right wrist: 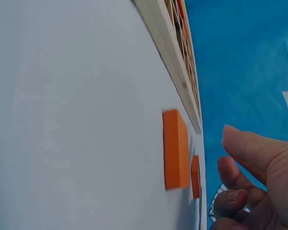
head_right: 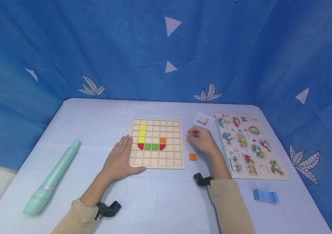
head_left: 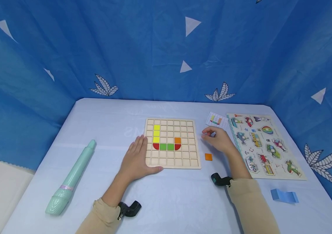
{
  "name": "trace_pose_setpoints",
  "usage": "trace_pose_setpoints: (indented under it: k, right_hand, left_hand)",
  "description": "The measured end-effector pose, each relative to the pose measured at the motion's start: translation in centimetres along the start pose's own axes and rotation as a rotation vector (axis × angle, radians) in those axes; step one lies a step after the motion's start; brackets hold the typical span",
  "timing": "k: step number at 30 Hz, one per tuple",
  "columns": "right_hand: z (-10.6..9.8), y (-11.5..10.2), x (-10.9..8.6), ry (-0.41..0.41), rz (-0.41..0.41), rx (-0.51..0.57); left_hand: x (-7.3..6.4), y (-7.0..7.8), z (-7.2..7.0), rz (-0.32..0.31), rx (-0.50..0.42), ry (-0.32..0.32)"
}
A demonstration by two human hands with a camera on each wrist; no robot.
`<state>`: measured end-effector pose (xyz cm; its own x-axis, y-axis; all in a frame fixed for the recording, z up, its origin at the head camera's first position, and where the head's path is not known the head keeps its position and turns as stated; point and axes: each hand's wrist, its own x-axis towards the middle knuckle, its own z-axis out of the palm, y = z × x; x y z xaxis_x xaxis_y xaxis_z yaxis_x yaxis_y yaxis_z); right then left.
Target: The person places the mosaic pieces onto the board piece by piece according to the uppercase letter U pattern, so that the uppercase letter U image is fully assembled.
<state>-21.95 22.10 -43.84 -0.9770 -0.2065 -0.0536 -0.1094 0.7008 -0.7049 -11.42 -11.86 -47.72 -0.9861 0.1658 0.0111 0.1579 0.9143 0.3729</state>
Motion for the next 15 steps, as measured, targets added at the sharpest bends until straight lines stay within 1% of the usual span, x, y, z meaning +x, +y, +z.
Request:
trace_pose_setpoints:
  k: [6,9,15]
  right_hand:
    - [-0.5,1.2,-0.3,0.030,0.028,-0.001]
    - [-0.6,1.5,-0.4,0.026,0.045,0.019]
    - [-0.7,1.8,-0.5,0.006,0.075,0.015]
  left_hand:
    - [0.1,-0.1,0.1,0.003,0.006,-0.001]
    - [0.1,-0.1,0.1,0.003,0.012,-0.002]
    - [0.1,-0.1,0.2,0.002,0.010,-0.001]
